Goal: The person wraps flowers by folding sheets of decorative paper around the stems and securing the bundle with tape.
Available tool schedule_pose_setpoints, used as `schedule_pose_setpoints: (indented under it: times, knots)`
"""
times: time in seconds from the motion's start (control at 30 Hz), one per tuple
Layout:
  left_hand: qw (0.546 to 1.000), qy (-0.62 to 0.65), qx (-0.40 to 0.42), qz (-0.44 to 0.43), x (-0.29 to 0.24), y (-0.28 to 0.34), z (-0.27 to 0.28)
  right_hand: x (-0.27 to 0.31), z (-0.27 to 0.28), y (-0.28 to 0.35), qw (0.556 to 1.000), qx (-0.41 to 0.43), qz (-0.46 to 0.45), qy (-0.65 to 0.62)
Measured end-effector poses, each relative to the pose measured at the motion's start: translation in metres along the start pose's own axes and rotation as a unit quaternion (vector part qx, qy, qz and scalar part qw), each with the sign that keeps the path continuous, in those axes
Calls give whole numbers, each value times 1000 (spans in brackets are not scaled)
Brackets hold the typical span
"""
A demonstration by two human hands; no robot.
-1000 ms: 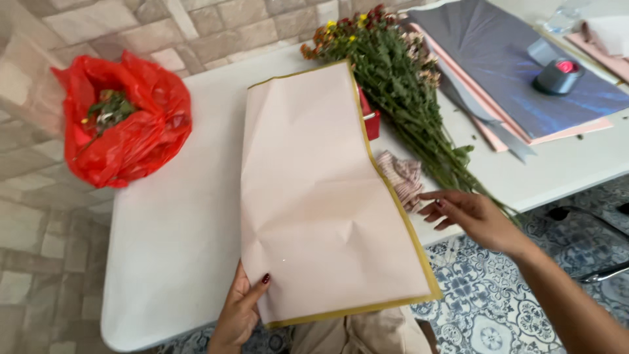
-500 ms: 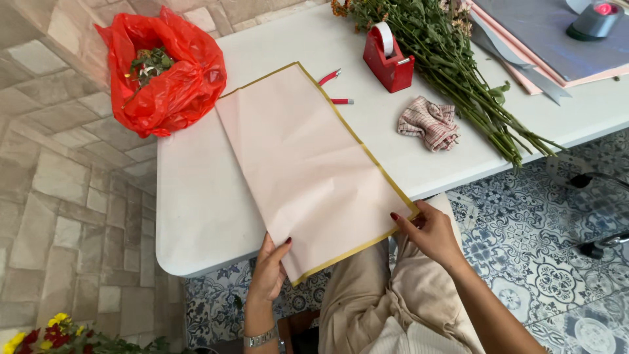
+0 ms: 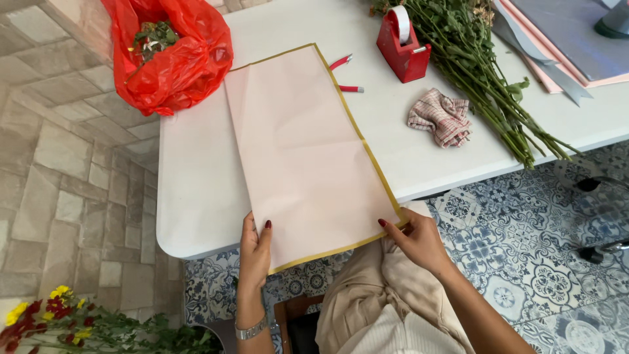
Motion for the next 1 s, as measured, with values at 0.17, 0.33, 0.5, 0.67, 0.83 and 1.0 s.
schedule_pose_setpoints:
  times: [0.17, 0.33, 0.5, 0.67, 0.83, 1.0]
  knots:
    - [998, -48, -6, 34, -24, 13, -25, 8, 21, -12, 991, -34, 118, 57]
    - [984, -143, -13, 101, -34, 16, -39, 28, 28, -24, 961, -62, 249, 106]
    - [836, -521, -164, -56, -56, 14, -51, 57, 25, -26, 925, -106, 350, 102]
    - [783, -557, -92, -261, -100, 51, -117, 74, 12, -30, 897, -131, 411, 99]
    - [773, -536, 67, -332, -95, 66, -161, 93, -5, -33, 885, -89, 454, 58]
    - [833, -422, 88, -347, -92, 61, -157, 98, -13, -34, 870, -62, 487, 50]
Point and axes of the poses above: each hand's wrist, its own y-axis away from the middle knuckle, its own z-axis out of the back of the hand, x = y × z, the point moved 6 cm from there along -y, towards the middle knuckle, and after that the axes turned 7 degrees about z, right-handed, at the moved point
